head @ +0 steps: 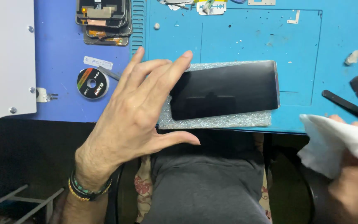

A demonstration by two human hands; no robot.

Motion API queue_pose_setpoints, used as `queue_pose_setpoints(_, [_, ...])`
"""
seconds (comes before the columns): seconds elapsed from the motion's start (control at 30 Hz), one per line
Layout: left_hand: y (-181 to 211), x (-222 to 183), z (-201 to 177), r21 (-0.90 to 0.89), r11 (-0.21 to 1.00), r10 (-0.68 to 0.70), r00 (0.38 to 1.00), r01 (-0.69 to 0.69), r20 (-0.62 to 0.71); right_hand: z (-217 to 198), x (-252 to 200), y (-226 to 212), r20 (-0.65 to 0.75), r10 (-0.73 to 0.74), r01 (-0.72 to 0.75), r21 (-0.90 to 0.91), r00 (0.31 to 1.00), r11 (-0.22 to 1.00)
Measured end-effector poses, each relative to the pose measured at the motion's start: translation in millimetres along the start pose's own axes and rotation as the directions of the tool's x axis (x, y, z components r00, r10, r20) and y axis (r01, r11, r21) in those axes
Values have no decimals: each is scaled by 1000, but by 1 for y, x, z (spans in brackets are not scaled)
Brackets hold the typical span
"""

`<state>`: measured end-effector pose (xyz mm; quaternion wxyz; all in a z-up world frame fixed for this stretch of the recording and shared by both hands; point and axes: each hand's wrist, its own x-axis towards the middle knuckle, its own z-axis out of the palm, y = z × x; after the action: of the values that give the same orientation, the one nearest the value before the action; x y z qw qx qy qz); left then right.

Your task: Cleaning a smartphone screen with a cloth and cleaning solution on a repair mat.

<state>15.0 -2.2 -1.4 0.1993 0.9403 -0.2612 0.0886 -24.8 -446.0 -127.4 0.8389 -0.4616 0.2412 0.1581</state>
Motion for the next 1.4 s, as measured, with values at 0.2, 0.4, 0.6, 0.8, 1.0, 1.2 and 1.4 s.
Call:
queue_pose_setpoints(0.2, [-10,-22,4,-130,990,-40,999,44,36,165,-35,-29,827,-455,718,-533,330,-448])
queue_pose_setpoints(0.4, [-19,-36,16,-230,972,-61,996,44,-66,208,-30,-16,903,-189,606,-403,386,-686])
queue_pose_setpoints(0.6, [-16,-27,1,-66,996,-58,998,58,10,257,-37,23,910,-128,745,-399,395,-535])
queue_pose_setpoints(0.8, [-24,-34,8,14,998,-57,998,57,-8,236,-33,9,828,-241,351,-453,506,-820])
queue_pose_setpoints(1.0, [-27,-33,9,-39,998,-56,998,56,5,253,-35,12,875,-163,700,-465,455,-543])
queue_pose_setpoints(1.2, [-18,-34,2,-101,993,-62,998,60,-16,260,-52,36,916,-140,864,-402,376,-305])
queue_pose_setpoints(1.4, [-16,-22,-10,-36,999,23,998,-26,-62,152,-70,-15,416,-636,540,-842,650,2])
